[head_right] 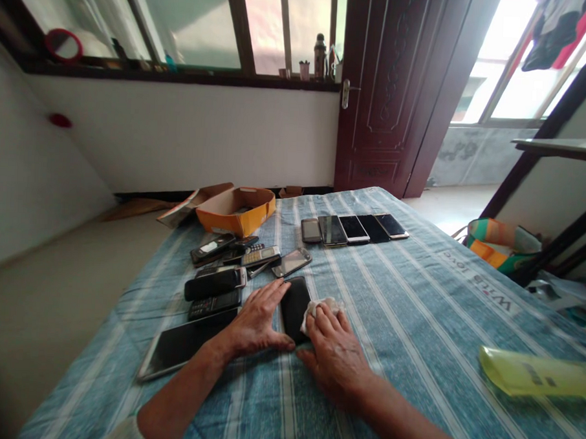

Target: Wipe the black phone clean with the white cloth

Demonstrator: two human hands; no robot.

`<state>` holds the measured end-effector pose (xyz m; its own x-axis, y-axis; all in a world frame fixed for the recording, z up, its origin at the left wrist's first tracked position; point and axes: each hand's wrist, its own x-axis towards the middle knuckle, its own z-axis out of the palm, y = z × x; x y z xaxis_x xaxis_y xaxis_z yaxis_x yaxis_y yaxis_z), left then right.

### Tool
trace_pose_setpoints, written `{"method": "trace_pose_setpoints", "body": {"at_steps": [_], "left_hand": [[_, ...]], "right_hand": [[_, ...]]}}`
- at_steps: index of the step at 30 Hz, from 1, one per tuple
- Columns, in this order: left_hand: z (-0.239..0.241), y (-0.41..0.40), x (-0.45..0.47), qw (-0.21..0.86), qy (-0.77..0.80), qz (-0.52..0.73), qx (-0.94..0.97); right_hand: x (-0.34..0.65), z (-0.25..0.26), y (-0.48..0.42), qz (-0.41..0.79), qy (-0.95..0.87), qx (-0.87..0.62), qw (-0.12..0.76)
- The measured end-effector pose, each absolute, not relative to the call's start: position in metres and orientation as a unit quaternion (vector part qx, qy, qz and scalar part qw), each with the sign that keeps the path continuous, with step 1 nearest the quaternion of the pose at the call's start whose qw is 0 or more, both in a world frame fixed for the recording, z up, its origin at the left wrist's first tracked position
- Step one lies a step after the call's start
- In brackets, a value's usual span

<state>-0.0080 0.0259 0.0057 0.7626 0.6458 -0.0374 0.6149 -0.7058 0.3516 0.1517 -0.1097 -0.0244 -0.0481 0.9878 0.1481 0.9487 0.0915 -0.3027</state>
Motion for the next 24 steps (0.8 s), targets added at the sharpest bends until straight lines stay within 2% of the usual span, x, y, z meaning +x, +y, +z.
{"method": "trace_pose_setpoints", "body": {"at_steps": [6,12,24], "left_hand": [[0.005,0.027,-0.007,0.186,0.339,0.065,0.920],[0.001,0.029,-0.008,0.186,0.341,0.057,0.920],[0.001,0.028,-0.006,0.201,0.345,0.071,0.914]], "right_hand": [[0.155,-0.009,-0.073,0.101,-0.719,-0.667,0.166],[0.152,-0.002,-0.028,0.086,-0.705,-0.683,0.170],[0.152,-0.003,-0.049,0.081,-0.730,-0.658,0.166]]}}
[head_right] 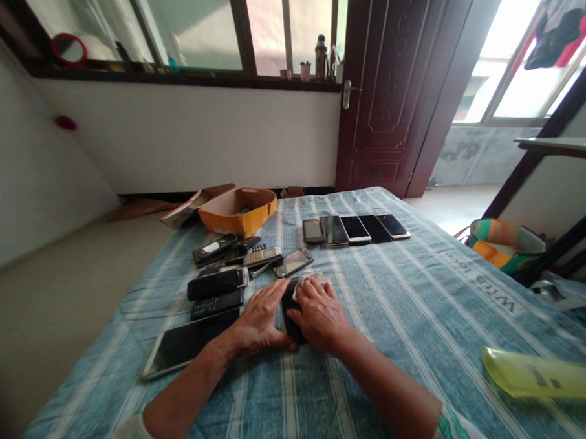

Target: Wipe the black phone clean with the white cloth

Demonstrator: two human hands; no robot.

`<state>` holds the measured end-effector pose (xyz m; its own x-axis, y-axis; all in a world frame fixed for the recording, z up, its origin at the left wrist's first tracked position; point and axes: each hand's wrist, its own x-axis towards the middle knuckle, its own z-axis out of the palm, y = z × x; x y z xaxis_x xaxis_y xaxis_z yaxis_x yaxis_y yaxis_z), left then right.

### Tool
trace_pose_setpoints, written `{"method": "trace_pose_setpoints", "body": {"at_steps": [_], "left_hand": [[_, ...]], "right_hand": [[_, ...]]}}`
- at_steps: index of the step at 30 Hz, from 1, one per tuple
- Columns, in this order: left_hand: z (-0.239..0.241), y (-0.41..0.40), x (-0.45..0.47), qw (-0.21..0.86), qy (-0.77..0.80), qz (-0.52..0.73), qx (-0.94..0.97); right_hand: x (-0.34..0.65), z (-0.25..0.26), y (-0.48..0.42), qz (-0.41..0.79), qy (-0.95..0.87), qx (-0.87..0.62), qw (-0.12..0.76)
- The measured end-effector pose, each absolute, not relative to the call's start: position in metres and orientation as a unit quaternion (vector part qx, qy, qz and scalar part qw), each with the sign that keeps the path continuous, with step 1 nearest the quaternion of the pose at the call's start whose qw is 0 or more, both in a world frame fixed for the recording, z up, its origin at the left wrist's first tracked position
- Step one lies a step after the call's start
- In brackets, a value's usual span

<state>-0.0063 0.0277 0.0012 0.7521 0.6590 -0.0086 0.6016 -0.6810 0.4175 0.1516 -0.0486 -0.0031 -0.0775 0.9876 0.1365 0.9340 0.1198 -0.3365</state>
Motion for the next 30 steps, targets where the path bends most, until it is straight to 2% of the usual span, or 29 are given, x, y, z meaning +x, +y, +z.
{"method": "trace_pose_setpoints", "body": {"at_steps": [8,20,30], "left_hand": [[0.003,0.026,-0.006,0.212,0.355,0.077,0.907],[-0.012,0.031,-0.010,0.184,0.324,0.108,0.922],[-0.004,0.030,-0.010,0.220,0.348,0.095,0.906]], "right_hand": [[0.145,-0.002,-0.018,0.092,-0.719,-0.669,0.163],[0.139,-0.005,-0.071,0.108,-0.759,-0.621,0.164],[0.142,-0.003,-0.028,0.125,-0.768,-0.599,0.190]]}}
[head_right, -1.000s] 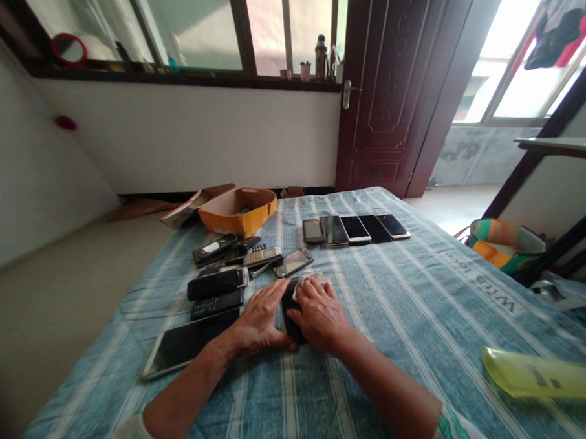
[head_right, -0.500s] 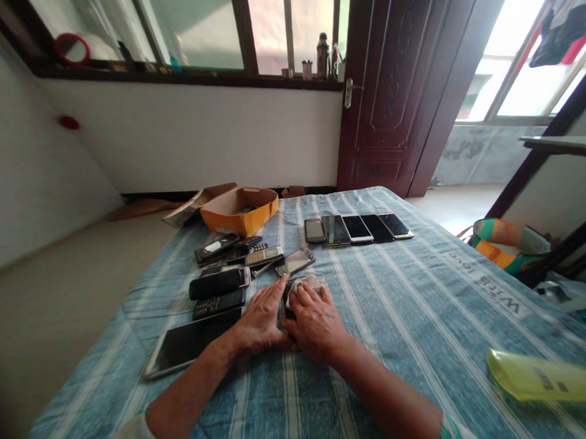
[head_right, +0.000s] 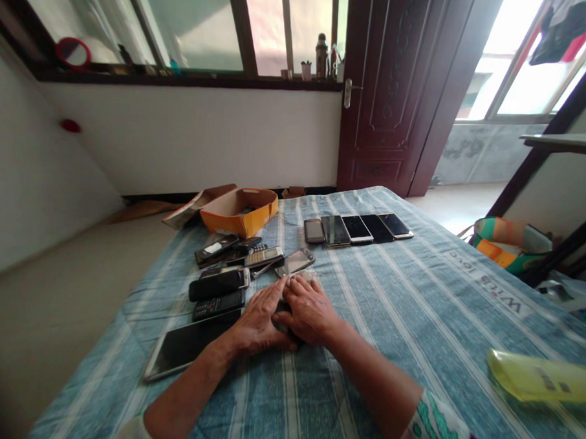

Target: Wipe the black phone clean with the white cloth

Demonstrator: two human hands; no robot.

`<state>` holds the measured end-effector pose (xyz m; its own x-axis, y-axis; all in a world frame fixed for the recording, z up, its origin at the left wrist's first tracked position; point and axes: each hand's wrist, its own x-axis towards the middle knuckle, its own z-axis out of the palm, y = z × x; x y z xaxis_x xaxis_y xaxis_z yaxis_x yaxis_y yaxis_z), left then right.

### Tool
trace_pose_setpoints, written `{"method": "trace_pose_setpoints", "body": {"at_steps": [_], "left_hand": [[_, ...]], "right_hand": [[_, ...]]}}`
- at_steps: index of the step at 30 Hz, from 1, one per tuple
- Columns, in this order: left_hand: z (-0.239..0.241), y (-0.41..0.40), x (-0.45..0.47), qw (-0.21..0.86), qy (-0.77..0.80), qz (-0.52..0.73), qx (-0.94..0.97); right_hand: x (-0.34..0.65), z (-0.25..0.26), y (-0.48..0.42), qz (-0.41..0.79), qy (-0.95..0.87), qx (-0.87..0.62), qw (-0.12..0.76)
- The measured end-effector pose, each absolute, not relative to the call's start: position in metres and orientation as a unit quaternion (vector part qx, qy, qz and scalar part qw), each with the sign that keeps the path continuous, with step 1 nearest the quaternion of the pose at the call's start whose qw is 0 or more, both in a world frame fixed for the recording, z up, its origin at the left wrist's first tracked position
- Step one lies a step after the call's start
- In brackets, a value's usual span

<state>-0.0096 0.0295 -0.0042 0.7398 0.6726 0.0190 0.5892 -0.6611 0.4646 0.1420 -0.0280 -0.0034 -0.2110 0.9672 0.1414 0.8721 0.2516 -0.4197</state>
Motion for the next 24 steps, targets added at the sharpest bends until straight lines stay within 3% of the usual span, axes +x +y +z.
{"method": "trace_pose_setpoints", "body": {"at_steps": [13,24], "left_hand": [[-0.010,0.032,-0.009,0.189,0.340,0.093,0.917],[-0.003,0.031,-0.007,0.208,0.360,0.083,0.906]], "right_hand": [[0.147,-0.001,-0.074,0.122,-0.770,-0.602,0.174],[0.151,-0.007,-0.023,0.123,-0.752,-0.618,0.193]]}}
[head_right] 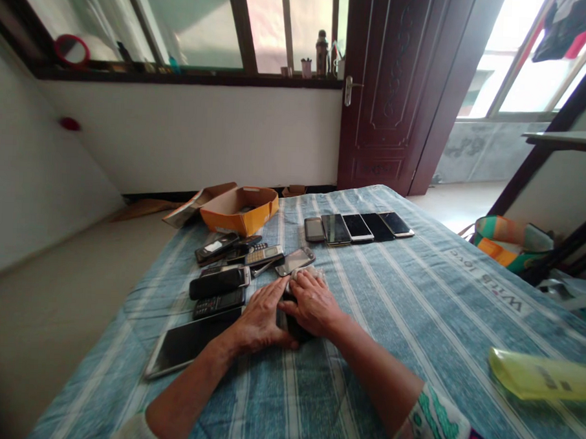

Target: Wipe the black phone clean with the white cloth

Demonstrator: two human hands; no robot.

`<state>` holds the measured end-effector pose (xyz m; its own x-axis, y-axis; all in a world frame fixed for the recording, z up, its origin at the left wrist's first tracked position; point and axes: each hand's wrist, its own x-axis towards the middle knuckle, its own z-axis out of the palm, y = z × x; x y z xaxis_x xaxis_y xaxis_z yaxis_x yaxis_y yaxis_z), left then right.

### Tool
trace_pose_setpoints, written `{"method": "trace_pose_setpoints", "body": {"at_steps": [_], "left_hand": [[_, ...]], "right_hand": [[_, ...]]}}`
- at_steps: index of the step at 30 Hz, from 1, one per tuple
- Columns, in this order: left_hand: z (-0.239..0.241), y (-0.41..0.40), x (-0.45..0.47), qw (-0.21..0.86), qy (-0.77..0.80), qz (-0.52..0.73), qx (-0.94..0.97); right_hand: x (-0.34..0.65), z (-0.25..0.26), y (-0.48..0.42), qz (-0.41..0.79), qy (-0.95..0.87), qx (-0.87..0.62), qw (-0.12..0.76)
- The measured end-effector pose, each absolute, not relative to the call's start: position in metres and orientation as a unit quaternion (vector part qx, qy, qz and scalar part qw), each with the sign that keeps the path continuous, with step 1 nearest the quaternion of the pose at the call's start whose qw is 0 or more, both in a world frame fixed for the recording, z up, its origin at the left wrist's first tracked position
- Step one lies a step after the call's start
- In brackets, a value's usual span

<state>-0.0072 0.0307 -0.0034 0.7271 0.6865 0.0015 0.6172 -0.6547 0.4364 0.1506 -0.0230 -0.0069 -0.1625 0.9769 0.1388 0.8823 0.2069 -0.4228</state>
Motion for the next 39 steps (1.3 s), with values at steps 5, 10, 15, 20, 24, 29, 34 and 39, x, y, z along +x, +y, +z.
{"method": "trace_pose_setpoints", "body": {"at_steps": [5,10,15,20,24,29,34,39], "left_hand": [[-0.003,0.031,-0.007,0.204,0.354,0.076,0.909],[-0.002,0.029,-0.007,0.193,0.349,0.074,0.914],[-0.002,0.028,-0.007,0.191,0.341,0.077,0.917],[-0.001,0.029,-0.007,0.190,0.353,0.064,0.914],[0.000,0.030,-0.006,0.195,0.351,0.070,0.913],[0.000,0.029,-0.005,0.188,0.346,0.080,0.915],[-0.002,0.025,-0.004,0.167,0.359,0.083,0.914],[-0.005,0.022,-0.002,0.159,0.368,0.099,0.911]], "right_hand": [[0.152,-0.003,-0.033,0.119,-0.748,-0.626,0.186],[0.157,-0.010,-0.070,0.103,-0.751,-0.629,0.170],[0.159,-0.014,-0.086,0.092,-0.764,-0.618,0.160],[0.158,-0.007,-0.060,0.099,-0.754,-0.627,0.169],[0.157,-0.001,-0.033,0.088,-0.749,-0.631,0.182],[0.154,-0.002,-0.033,0.079,-0.743,-0.642,0.174],[0.154,-0.010,-0.065,0.091,-0.739,-0.646,0.170],[0.153,-0.005,-0.064,0.102,-0.740,-0.642,0.171]]}}
